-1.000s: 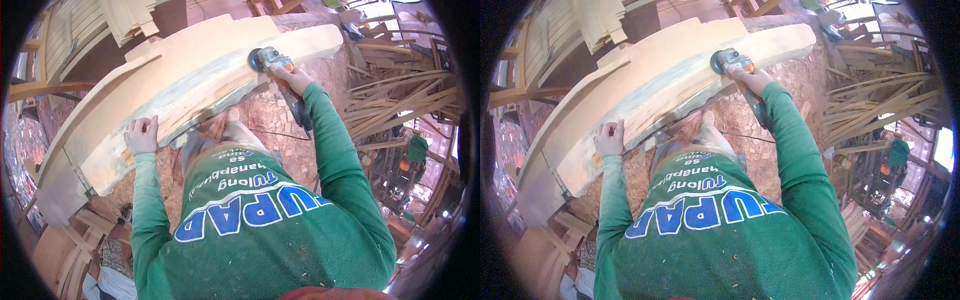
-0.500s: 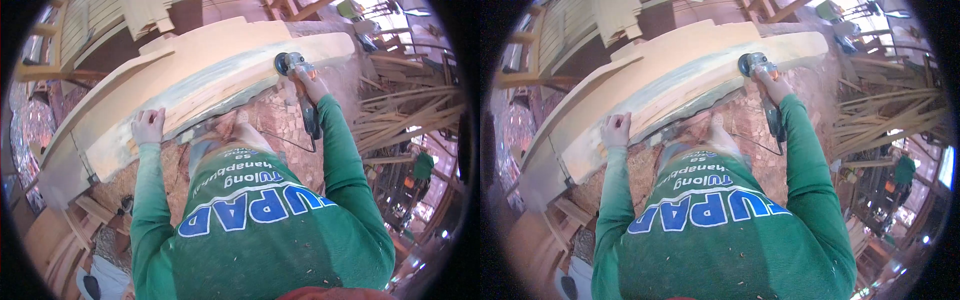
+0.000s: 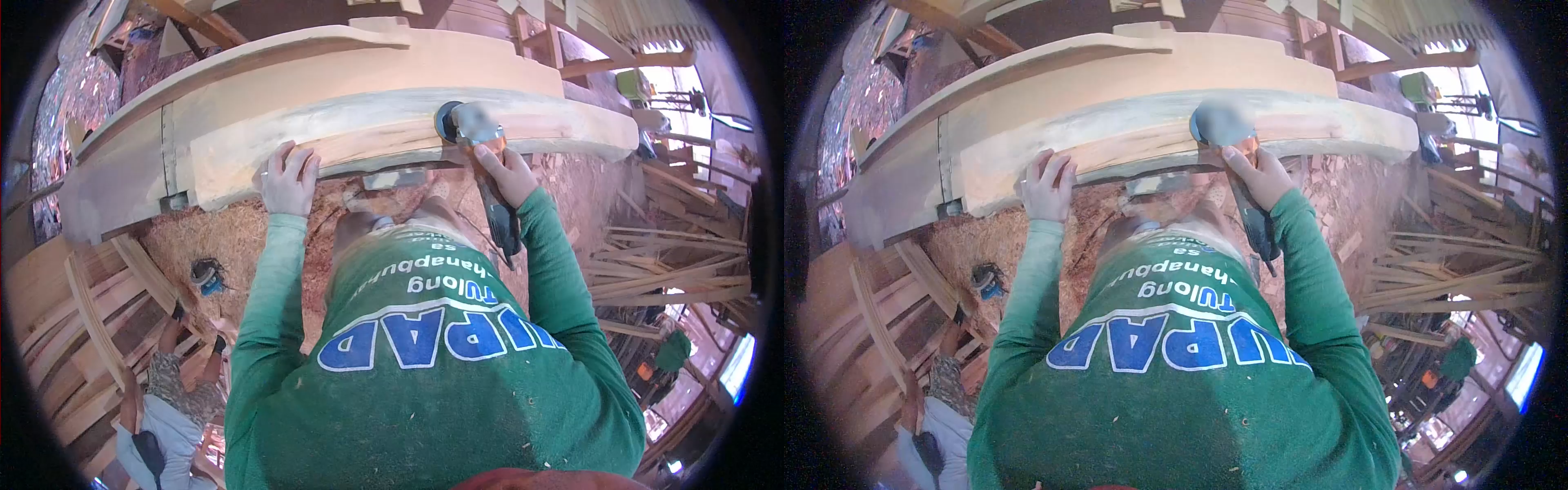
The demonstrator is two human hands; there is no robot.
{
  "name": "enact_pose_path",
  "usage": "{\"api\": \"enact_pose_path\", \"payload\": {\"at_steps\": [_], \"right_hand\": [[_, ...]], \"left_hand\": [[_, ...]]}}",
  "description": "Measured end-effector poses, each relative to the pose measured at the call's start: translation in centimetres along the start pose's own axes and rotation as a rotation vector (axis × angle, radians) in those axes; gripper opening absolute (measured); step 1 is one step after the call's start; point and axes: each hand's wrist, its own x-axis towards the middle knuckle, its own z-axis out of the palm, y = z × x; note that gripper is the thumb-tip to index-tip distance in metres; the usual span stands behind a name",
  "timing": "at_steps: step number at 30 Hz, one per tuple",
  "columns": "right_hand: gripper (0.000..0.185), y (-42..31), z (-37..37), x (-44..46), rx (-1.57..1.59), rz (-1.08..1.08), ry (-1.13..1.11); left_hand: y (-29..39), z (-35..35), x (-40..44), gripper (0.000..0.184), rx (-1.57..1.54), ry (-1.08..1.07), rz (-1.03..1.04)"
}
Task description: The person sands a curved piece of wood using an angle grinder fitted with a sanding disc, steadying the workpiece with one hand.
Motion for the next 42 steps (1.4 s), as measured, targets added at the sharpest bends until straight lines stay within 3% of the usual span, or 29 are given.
{"api": "enact_pose_path", "payload": {"at_steps": [5, 11, 12, 15, 16, 21, 26, 30, 42], "right_hand": [[0.078, -7.0, 4.8, -2.4, -0.103, -0.019, -0.029], [0.07, -9.9, 11.1, -1.2, -0.107, -0.025, -0.22], [0.069, -10.5, 12.0, -1.0, -0.106, -0.119, -0.235], [0.07, -12.9, 13.6, -1.3, -0.185, -0.02, -0.295], [0.075, -12.0, 14.8, -0.7, -0.188, -0.194, -0.262], [0.084, -15.2, 18.1, -0.5, -0.292, -0.145, -0.388], [0.076, -15.3, 17.3, -0.2, -0.337, -0.089, -0.398], [0.09, -12.3, 14.2, -0.6, -0.302, -0.095, -0.256], [0.08, -5.8, 6.0, -1.1, -0.043, 0.001, -0.09]], "left_hand": [[-2.5, -2.1, -1.8, 0.018, -0.103, 0.034, -0.113], [-3.6, -4.2, -2.5, 0.013, -0.012, 0.102, -0.085], [-3.8, -4.5, -2.7, 0.013, -0.018, 0.11, -0.092], [-4.4, -5.0, -2.9, 0.013, -0.04, 0.134, -0.099], [-4.6, -5.1, -3.1, 0.013, -0.05, 0.14, -0.097], [-5.8, -4.7, -3.1, 0.015, -0.115, 0.17, -0.029], [-4.1, -5.1, -1.4, 0.011, -0.078, 0.146, 0.036], [-2.4, -4.0, -0.1, 0.013, -0.088, 0.122, 0.113], [5.2, 1.7, 3.7, 0.014, -0.118, -0.073, 0.209]]}}
